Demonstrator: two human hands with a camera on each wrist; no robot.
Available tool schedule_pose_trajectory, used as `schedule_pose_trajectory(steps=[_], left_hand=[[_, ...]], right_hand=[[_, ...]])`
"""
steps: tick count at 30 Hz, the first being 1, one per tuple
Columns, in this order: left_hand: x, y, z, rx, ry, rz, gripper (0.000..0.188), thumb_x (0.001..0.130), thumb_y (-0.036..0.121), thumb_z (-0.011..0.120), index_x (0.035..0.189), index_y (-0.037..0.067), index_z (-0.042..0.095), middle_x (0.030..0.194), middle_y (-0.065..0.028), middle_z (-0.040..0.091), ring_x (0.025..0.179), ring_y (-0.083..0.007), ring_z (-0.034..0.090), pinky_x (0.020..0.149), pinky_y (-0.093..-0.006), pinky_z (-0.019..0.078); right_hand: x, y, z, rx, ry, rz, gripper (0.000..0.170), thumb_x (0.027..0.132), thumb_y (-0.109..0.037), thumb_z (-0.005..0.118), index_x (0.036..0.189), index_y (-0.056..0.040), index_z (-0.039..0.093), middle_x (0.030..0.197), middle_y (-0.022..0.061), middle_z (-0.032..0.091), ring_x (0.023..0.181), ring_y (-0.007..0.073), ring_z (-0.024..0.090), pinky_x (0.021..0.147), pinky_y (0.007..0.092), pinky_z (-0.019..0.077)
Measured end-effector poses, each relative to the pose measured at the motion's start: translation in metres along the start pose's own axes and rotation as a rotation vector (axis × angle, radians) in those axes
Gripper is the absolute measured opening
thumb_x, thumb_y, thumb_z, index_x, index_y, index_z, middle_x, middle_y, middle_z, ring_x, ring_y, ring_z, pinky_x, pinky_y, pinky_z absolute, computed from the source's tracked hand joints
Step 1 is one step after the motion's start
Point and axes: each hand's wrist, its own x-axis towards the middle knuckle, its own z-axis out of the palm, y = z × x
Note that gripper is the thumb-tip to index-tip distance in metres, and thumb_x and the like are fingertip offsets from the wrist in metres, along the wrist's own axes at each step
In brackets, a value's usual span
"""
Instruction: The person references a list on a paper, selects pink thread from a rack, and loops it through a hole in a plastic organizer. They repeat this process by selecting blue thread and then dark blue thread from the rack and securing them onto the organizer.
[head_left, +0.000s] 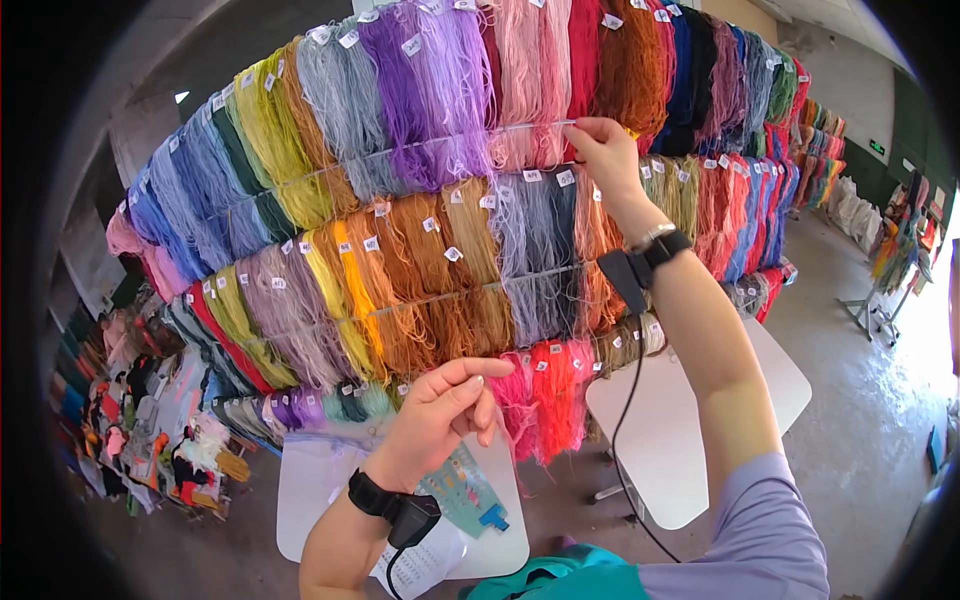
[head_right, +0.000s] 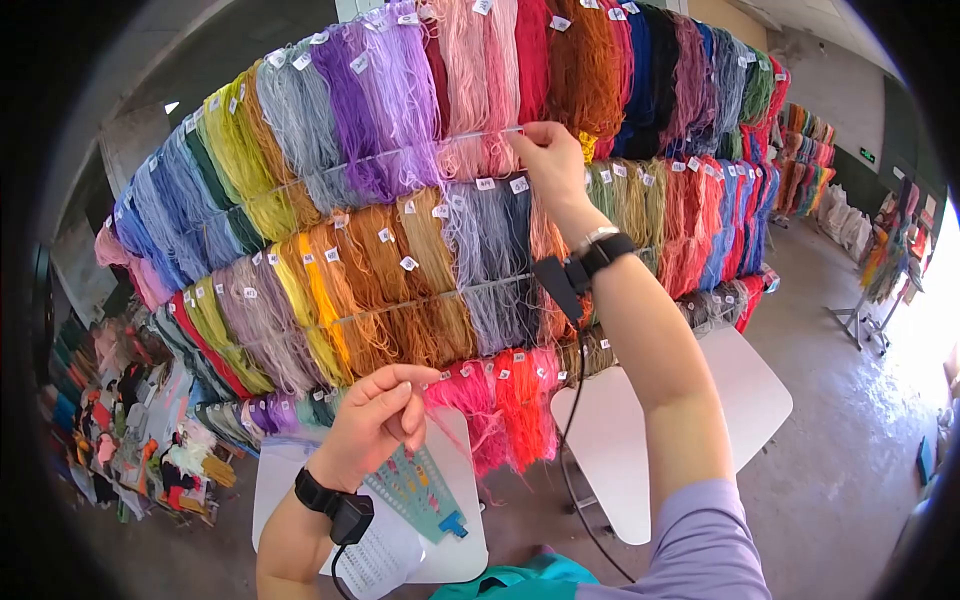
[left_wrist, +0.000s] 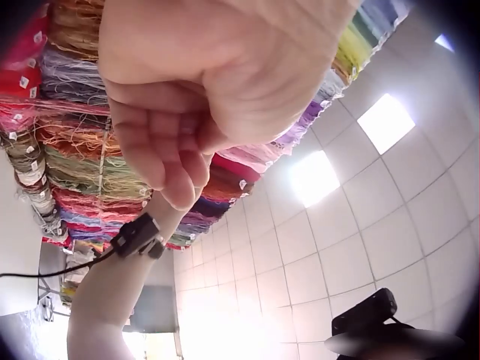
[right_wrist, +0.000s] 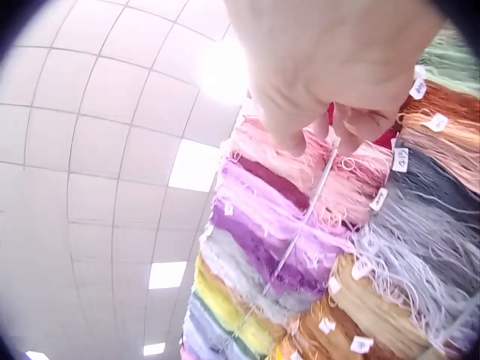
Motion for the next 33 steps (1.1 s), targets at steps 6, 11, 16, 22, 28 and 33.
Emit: schedule_pose_trajectory(steps=[6,11,16,22,28,33], left_hand=[[-0.002,-0.01,-0.008,0.011,0.035,-0.026,0.029,0.102,0.013,0.046,0.125,-0.003,0.055,0.072,-0.0047,0.056,0.061,-0.0166,0.058,0.061,-0.0294,0.0484],[-0.004,-0.01,-0.01,0.032,0.054,-0.043,0.029,0.102,0.014,0.047,0.124,-0.003,0.056,0.072,-0.0046,0.056,0.061,-0.0165,0.058,0.062,-0.0292,0.0484],[-0.003,-0.011,-0.011,0.043,0.071,-0.045,0.029,0.102,0.014,0.048,0.124,-0.002,0.056,0.072,-0.0044,0.056,0.061,-0.0164,0.058,0.061,-0.0289,0.0483],[-0.004,-0.011,-0.013,0.034,0.059,-0.051,0.029,0.102,0.014,0.048,0.123,-0.003,0.057,0.072,-0.004,0.056,0.061,-0.0162,0.058,0.061,-0.0285,0.048],[-0.006,-0.012,-0.015,0.058,0.076,-0.066,0.029,0.101,0.014,0.048,0.123,-0.004,0.057,0.071,-0.004,0.056,0.061,-0.0159,0.057,0.061,-0.0284,0.0478],[-0.008,-0.012,-0.017,0.063,0.074,-0.071,0.029,0.101,0.014,0.048,0.122,-0.004,0.057,0.072,-0.0039,0.056,0.061,-0.0158,0.057,0.061,-0.0284,0.0478]], right_hand=[[0.034,0.006,0.022,0.031,0.086,-0.03,0.037,0.075,-0.023,0.08,0.099,0.003,0.068,0.086,0.0085,0.069,0.077,0.0138,0.062,0.07,0.0288,0.0503],[0.039,0.01,0.025,0.137,0.054,0.023,0.025,0.077,-0.015,0.077,0.094,0.0023,0.07,0.079,0.0044,0.067,0.07,0.011,0.06,0.064,0.0265,0.0483],[0.036,0.008,0.025,0.281,0.012,0.055,0.014,0.082,-0.008,0.071,0.092,0.0009,0.07,0.076,0.0007,0.064,0.064,0.008,0.055,0.057,0.0242,0.0434],[0.024,0.004,0.015,0.475,-0.008,0.139,0.006,0.086,-0.007,0.068,0.092,-0.0069,0.066,0.074,-0.0034,0.058,0.061,0.0033,0.049,0.048,0.0174,0.0321],[0.016,-0.001,0.0,0.653,-0.057,0.047,0.006,0.084,-0.003,0.067,0.089,-0.0048,0.064,0.077,-0.0009,0.061,0.063,0.0045,0.052,0.05,0.0186,0.0356],[0.013,-0.015,-0.007,0.752,-0.197,0.116,0.002,0.09,-0.006,0.062,0.091,-0.0047,0.062,0.074,-0.001,0.057,0.057,0.0063,0.049,0.048,0.0188,0.0334]])
